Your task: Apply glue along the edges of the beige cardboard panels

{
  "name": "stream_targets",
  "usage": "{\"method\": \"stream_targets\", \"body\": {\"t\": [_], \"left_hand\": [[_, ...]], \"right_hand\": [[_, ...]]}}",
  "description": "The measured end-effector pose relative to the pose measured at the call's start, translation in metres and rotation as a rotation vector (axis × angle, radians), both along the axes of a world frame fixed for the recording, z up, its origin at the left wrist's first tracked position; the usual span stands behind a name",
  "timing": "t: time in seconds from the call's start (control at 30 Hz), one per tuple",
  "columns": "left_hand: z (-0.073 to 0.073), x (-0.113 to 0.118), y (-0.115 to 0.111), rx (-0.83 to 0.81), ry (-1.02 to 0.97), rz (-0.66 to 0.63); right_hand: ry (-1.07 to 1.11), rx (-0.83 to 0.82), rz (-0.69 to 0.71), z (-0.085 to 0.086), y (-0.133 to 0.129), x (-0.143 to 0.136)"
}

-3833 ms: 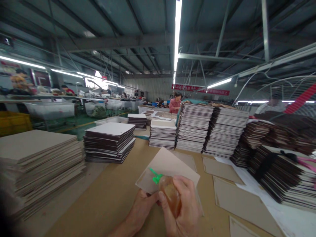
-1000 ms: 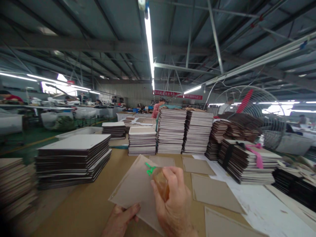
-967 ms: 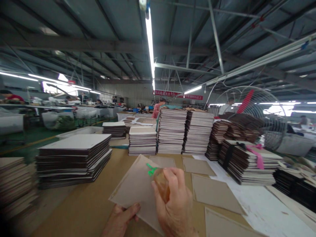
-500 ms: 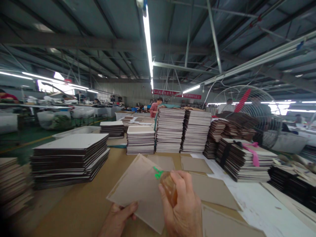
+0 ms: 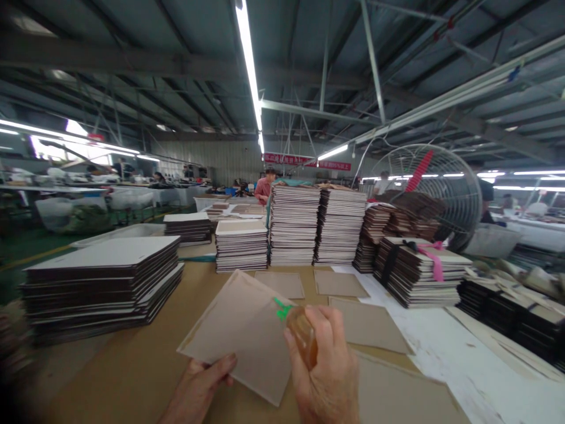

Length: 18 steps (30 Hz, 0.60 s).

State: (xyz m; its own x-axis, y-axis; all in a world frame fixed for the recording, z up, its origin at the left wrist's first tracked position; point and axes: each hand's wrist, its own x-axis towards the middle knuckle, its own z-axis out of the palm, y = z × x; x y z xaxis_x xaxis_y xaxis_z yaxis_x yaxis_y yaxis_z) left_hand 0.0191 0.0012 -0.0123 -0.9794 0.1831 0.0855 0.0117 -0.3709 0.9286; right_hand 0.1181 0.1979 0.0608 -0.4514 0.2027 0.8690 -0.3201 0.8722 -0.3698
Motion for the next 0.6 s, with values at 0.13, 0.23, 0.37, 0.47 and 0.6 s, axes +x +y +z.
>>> {"method": "stream_targets", "body": {"t": [0.13, 0.23, 0.37, 0.47, 0.6], "left_hand": [[-0.005, -0.004, -0.004, -0.031, 0.015, 0.008], [-0.013, -0.008, -0.006, -0.059, 0.042, -0.02], [-0.014, -0.009, -0.007, -0.034, 0.048, -0.066], [-0.01, -0.009, -0.007, -0.025, 0.023, -0.052], [-0.009, -0.011, -0.008, 0.024, -0.011, -0.037]], "right_hand": [[-0.04, -0.011, -0.044, -0.009, 0.011, 0.003], [-0.031, -0.028, -0.056, -0.014, 0.017, 0.007], [-0.015, -0.063, -0.025, -0.01, 0.017, 0.012], [-0.024, -0.058, -0.04, -0.011, 0.019, 0.014], [-0.05, -0.115, -0.094, -0.02, 0.028, 0.017]]}}
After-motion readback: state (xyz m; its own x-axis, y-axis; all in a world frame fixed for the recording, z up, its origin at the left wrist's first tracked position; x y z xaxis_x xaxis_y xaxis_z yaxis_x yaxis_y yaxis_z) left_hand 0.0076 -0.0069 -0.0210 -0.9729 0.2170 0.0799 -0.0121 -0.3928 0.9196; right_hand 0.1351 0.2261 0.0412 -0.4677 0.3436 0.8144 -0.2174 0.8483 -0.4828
